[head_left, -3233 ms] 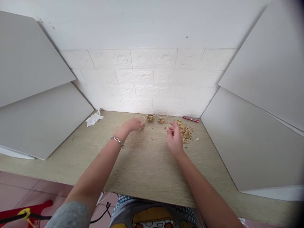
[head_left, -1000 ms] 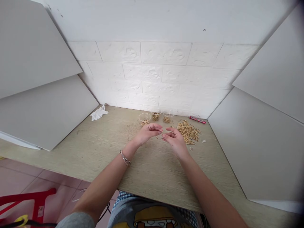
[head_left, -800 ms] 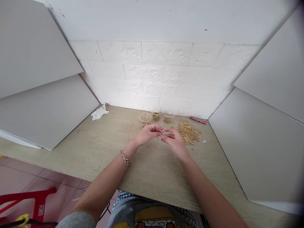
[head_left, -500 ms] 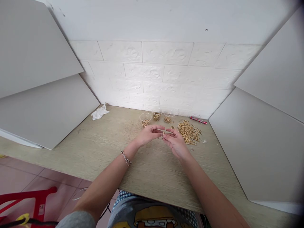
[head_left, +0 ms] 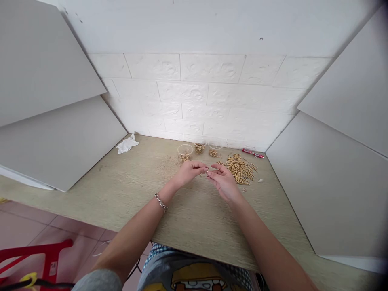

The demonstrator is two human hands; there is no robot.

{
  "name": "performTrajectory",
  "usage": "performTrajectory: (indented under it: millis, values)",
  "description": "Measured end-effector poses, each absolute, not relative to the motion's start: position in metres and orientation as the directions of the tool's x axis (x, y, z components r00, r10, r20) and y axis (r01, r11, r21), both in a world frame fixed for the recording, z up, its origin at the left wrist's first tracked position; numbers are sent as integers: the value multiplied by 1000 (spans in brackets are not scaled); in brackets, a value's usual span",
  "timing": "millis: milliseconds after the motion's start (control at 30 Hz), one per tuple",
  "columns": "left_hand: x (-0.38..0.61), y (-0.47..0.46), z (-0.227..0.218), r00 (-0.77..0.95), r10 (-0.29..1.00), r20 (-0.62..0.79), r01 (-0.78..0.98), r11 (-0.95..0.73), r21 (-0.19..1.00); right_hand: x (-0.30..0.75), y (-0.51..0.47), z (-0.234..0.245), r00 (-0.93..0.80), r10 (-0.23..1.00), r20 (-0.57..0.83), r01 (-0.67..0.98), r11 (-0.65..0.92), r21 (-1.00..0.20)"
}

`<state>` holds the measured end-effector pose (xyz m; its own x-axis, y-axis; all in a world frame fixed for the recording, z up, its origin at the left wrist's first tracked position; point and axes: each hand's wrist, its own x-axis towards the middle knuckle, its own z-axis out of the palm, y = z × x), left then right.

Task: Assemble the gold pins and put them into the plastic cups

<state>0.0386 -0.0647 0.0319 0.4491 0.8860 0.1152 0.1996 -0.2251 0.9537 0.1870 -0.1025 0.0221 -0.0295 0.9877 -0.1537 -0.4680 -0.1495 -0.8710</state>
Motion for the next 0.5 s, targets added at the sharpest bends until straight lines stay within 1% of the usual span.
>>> performTrajectory:
  millis: [133, 200, 233, 267, 300, 367, 433, 500]
  values:
    - [38, -63, 34, 425, 900, 99, 219, -209, 953, 188, -101, 23, -16, 987, -158, -474, -147, -868]
    - [34, -60, 41, 345, 926, 153, 264, -252, 931, 188, -100, 23, 12, 987, -163, -477, -137, -868]
    - [30, -58, 46, 289, 936, 199, 321, -291, 901, 188, -100, 23, 30, 986, -165, -476, -131, -869]
    - [26, -54, 51, 231, 938, 260, 413, -336, 847, 187, -100, 23, 46, 985, -168, -473, -126, -872]
    - [21, -49, 56, 186, 925, 332, 522, -379, 764, 187, -100, 23, 59, 984, -170, -466, -124, -876]
    - [11, -37, 65, 206, 874, 441, 715, -442, 542, 187, -100, 23, 74, 982, -172, -452, -121, -884]
    - [3, -26, 71, 272, 856, 440, 837, -436, 330, 186, -100, 23, 88, 980, -179, -457, -120, -881]
    - [-3, -16, 74, 319, 868, 380, 899, -404, 168, 187, -99, 25, 100, 976, -194, -489, -122, -864]
